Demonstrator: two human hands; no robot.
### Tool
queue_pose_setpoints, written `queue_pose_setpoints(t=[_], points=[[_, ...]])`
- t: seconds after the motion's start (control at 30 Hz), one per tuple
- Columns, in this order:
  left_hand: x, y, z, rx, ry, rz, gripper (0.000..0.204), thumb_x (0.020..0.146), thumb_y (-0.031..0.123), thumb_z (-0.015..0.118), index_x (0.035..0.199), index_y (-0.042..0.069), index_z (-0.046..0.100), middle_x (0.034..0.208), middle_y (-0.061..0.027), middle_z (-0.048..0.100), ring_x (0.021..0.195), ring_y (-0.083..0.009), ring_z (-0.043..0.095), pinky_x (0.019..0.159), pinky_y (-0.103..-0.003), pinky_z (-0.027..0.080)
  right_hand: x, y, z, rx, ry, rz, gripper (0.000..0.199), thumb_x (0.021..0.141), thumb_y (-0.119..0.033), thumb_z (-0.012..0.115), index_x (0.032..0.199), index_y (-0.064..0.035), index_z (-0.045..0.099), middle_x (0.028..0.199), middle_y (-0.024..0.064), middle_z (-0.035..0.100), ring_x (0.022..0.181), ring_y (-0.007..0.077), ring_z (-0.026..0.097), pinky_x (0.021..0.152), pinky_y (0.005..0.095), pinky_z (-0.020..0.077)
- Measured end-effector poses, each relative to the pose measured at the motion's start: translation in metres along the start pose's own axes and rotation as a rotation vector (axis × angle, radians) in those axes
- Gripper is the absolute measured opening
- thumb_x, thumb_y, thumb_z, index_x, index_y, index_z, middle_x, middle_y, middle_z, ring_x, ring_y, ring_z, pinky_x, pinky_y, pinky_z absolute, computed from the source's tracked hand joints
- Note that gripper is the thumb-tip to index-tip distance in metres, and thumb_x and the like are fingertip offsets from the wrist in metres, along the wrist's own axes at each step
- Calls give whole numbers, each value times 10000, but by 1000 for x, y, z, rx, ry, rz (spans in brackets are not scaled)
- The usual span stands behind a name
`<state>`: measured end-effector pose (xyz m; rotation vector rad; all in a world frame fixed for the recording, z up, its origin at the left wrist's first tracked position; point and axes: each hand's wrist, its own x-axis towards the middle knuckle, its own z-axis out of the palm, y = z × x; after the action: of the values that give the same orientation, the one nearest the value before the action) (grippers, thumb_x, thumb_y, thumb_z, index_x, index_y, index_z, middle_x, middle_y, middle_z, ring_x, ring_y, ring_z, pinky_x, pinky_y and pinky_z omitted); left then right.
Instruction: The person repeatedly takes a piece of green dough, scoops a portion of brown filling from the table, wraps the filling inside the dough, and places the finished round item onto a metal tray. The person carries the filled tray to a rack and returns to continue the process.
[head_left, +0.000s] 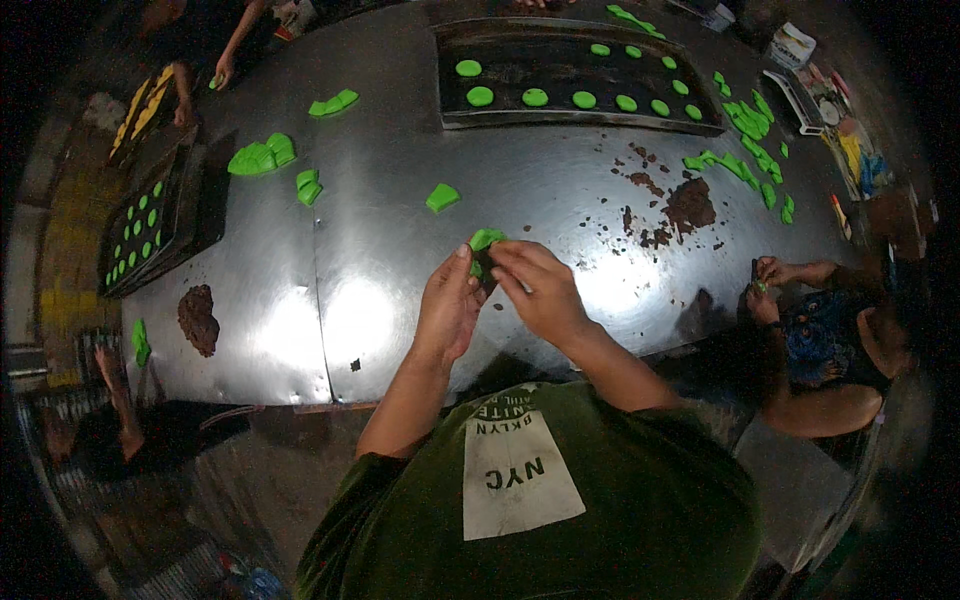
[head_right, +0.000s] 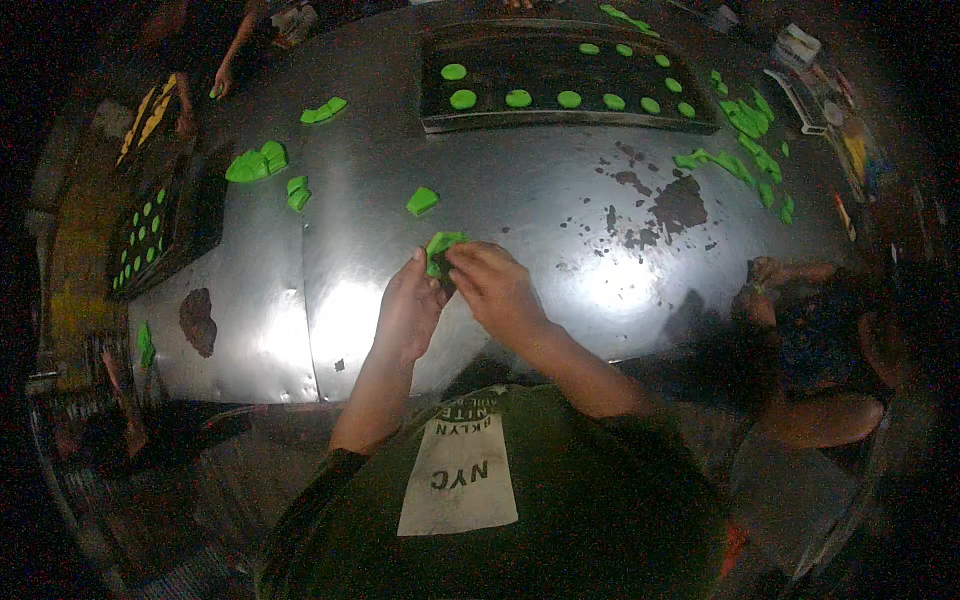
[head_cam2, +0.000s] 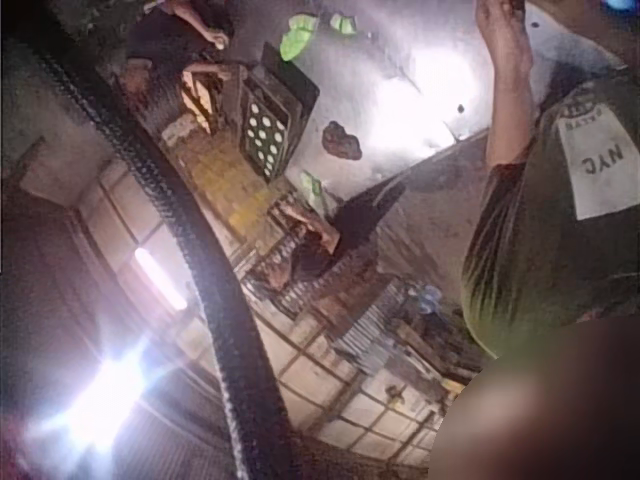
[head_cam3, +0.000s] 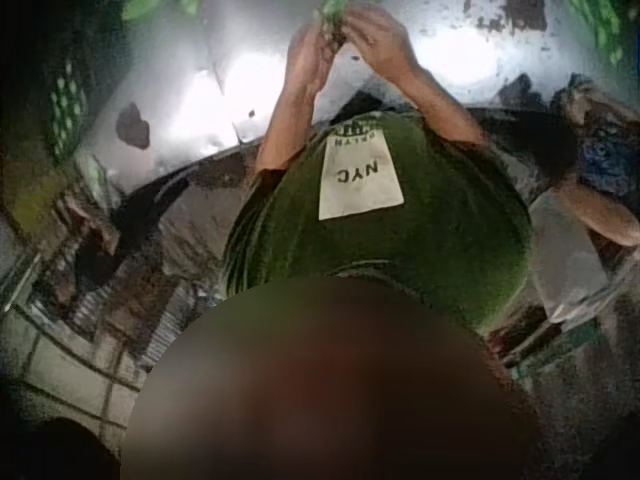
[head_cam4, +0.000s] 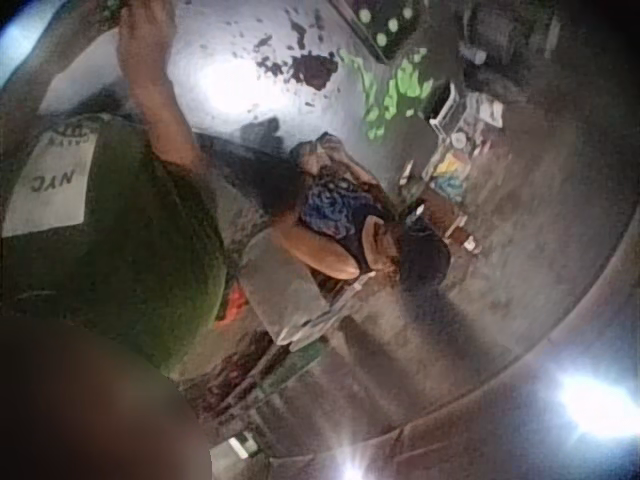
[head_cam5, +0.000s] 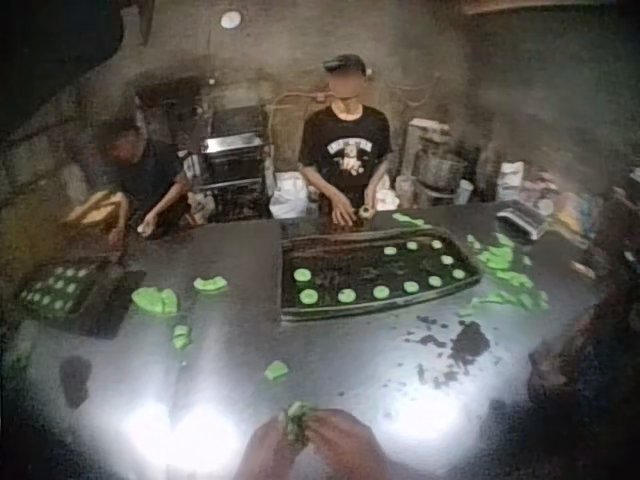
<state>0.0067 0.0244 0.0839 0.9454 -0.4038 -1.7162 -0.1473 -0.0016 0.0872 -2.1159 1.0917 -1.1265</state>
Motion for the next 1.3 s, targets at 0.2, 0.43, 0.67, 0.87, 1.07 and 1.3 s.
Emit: queue_pose_setpoints(t=[0.2, 0.43, 0.67, 0.87, 1.07, 1.3], points=[[14, -13, -2, 2, 77, 5, 343, 1024, 263, 483, 1288, 46, 513, 1210, -82, 603, 1085, -185, 583, 956, -350, 447, -25, 58, 0, 1029, 21, 808, 288, 945, -125, 615, 1182, 38, 599, 1059, 111, 665, 914, 193, 643, 803, 332, 528], [56, -38, 14, 394, 370, 203, 501, 1038, 287, 455, 1449, 11, 379, 1317, -155, 552, 1202, -224, 548, 1031, -379, 409, -4, 91, 28, 1193, 254, 976, 241, 897, -131, 670, 1067, 34, 634, 946, 96, 644, 827, 198, 642, 748, 324, 518], [73, -15, 3, 159, -30, -213, 886, 963, 550, 476, 1528, -4, 76, 1518, -213, 311, 1358, -340, 387, 1097, -445, 346, 28, 89, 16, -36, 90, 81, 212, 838, -22, 639, 1046, 21, 647, 1053, 165, 597, 915, 335, 621, 783, 399, 523], [66, 0, 1, 207, 76, -189, 614, 946, 309, 630, 1395, -38, 394, 1269, -165, 555, 1167, -248, 564, 978, -360, 507, 30, 79, -17, 1, -158, -196, 189, 816, 0, 634, 1003, -1, 657, 1007, 143, 615, 903, 330, 621, 769, 410, 531], [29, 12, 11, 275, 8, -81, 367, 941, 161, 638, 1250, -23, 565, 1153, -120, 626, 1015, -179, 625, 895, -330, 547, 27, 36, -40, 26, -16, 3, 311, 845, -56, 680, 1144, -1, 616, 1018, 123, 591, 904, 249, 628, 794, 333, 526], [-18, 3, 25, 617, 80, 288, 468, 954, 149, 622, 1370, -19, 489, 1125, -89, 634, 967, -122, 598, 777, -248, 503, 11, 15, -43, 815, -208, 607, 374, 854, 0, 691, 1202, 7, 553, 890, 70, 600, 862, 148, 605, 829, 283, 486]])
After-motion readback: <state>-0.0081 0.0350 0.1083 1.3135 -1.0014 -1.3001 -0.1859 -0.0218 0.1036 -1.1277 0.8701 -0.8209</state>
